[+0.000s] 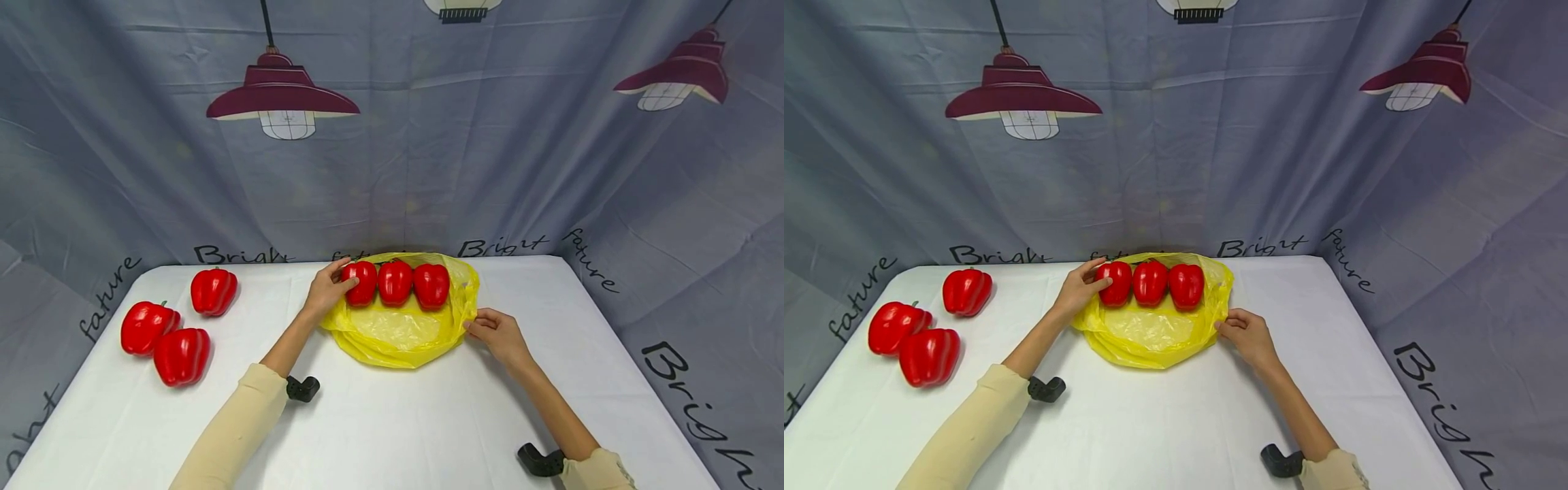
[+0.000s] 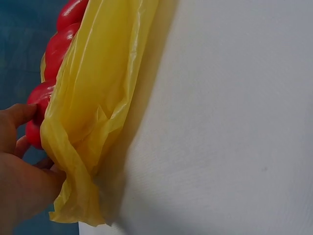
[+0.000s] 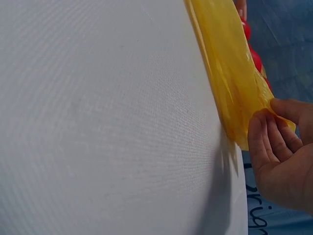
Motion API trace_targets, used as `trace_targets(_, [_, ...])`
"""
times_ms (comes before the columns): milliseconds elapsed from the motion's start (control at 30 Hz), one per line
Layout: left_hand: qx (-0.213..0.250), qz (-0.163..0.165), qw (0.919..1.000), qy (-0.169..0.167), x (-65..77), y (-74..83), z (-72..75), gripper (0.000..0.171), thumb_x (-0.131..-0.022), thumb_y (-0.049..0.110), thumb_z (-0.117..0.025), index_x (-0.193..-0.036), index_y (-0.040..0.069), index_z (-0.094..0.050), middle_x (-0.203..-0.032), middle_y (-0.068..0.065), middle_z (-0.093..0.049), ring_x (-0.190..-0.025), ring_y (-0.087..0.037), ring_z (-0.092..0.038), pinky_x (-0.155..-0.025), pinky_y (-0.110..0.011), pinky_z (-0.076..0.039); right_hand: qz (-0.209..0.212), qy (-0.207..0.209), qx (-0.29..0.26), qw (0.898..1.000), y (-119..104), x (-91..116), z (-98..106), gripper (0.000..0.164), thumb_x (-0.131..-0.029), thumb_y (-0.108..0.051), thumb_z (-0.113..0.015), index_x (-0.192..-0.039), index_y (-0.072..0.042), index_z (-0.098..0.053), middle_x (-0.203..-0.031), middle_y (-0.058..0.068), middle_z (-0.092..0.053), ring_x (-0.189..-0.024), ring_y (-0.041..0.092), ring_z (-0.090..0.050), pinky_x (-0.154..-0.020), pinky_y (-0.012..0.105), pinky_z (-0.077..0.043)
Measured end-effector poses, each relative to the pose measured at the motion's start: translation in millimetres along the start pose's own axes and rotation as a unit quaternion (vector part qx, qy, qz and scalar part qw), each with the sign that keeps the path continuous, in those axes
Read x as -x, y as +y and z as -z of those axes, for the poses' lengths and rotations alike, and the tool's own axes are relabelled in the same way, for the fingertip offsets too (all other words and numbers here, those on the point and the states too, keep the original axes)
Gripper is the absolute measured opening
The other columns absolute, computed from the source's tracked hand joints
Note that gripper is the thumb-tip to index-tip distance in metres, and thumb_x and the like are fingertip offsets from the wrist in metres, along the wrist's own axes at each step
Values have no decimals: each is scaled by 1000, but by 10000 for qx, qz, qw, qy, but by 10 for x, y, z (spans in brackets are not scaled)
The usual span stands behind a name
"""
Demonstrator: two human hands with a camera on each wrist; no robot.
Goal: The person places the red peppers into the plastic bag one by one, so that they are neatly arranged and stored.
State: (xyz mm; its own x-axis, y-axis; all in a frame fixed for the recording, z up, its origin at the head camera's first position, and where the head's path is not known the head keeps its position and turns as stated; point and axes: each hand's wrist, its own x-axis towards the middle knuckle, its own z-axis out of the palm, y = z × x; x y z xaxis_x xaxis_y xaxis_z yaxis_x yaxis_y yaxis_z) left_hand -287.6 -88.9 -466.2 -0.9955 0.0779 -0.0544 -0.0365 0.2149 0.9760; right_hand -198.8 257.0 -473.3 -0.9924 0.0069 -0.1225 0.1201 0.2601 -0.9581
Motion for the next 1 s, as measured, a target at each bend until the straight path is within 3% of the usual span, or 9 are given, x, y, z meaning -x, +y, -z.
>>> trace_targets(233, [-226,-48,9997,67,46,42,12,62,-93,11,-70,-150,8,-45,-146,-21,-48,-134,-34,-47,-106,-42,-43,-42,12,103,9999,-5,9,10,32,-96,-8,-67,-120,11,-60,-98,15,-69,-90,23,-68,-85,32,-57])
trace_targets(500, [-460,-357,9983,-47,169,174,116,61,-95,15,-69,-150,9,-44,-150,-18,-44,-136,-34,-43,-107,-43,-43,-73,20,96,9999,-19,14,12,33,-96,-10,-68,-121,10,-60,-102,17,-69,-91,21,-68,-84,31,-57])
trace_targets(800, [-509,-744,9951,-414,444,334,296,56,-96,12,-67,-148,9,-46,-148,-15,-47,-135,-29,-46,-112,-44,-36,-41,-52,-57,10000,2,20,25,34,-96,-9,-68,-121,11,-60,-98,12,-70,-88,16,-68,-84,30,-57])
trace_targets(1000, [-451,-986,9929,-491,670,407,509,56,-95,12,-68,-147,5,-47,-147,-15,-49,-136,-32,-45,-112,-47,-36,-56,-81,-106,9999,2,17,20,34,-96,-10,-68,-121,12,-59,-96,9,-70,-88,17,-68,-85,31,-57])
